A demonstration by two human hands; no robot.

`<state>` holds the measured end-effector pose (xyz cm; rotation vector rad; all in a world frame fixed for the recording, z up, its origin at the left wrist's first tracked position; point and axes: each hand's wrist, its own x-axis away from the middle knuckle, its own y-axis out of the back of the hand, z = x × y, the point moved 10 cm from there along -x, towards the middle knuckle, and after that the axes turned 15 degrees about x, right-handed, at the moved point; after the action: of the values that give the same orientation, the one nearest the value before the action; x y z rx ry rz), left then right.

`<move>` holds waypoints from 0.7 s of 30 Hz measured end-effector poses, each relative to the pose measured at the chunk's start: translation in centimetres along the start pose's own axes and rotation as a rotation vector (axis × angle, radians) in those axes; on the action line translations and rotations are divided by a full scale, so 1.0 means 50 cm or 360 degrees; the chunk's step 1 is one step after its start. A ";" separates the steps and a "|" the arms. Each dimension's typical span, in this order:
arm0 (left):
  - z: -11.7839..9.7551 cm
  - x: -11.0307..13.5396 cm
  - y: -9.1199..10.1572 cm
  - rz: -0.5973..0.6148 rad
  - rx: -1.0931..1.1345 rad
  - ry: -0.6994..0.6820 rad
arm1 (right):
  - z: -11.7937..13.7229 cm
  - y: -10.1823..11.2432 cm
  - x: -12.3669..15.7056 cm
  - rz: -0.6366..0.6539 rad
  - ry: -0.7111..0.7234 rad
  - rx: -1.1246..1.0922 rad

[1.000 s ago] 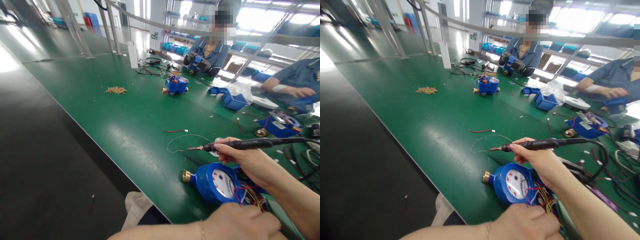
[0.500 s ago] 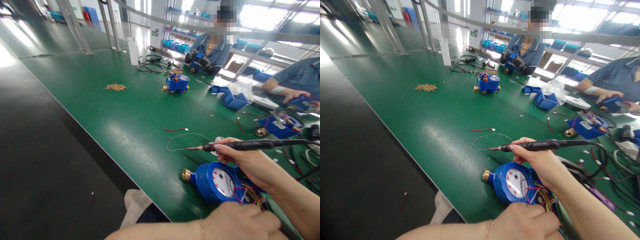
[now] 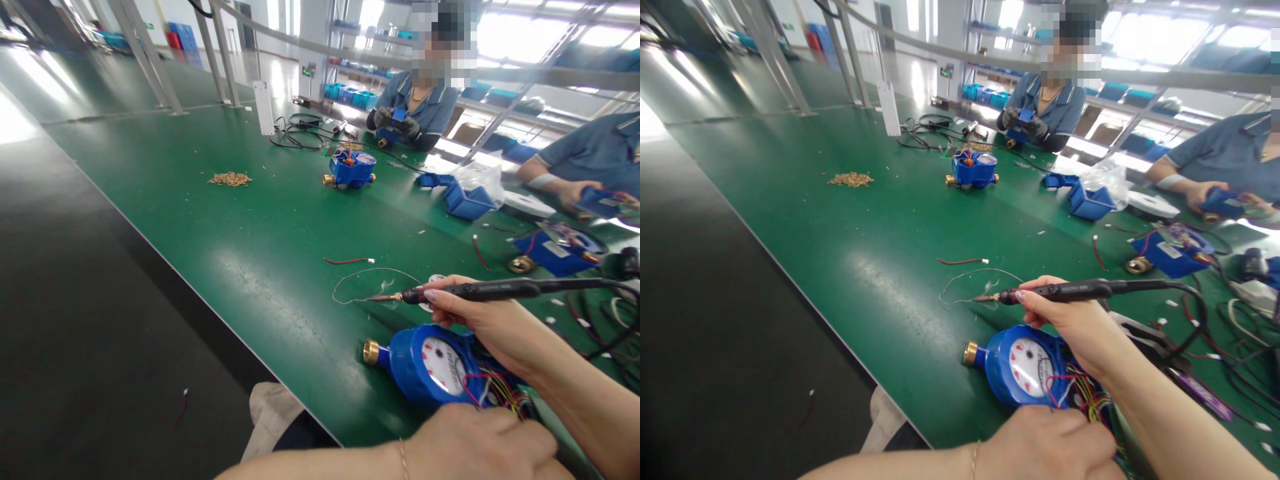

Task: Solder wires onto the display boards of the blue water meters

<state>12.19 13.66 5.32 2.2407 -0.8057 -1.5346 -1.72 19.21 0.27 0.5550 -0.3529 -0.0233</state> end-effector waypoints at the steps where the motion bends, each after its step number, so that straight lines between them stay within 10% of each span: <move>1: 0.001 0.000 -0.003 0.0014 0.0011 0.0004 | -0.001 -0.001 -0.001 0.0011 0.0005 0.0003; 21: 0.003 0.009 -0.004 -0.0166 -0.0036 -0.0014 | 0.007 -0.003 -0.002 -0.0037 0.0044 -0.0005</move>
<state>12.26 13.56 4.80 2.2940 -0.6798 -1.5922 -1.93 18.93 0.43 0.5562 -0.3192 -0.0387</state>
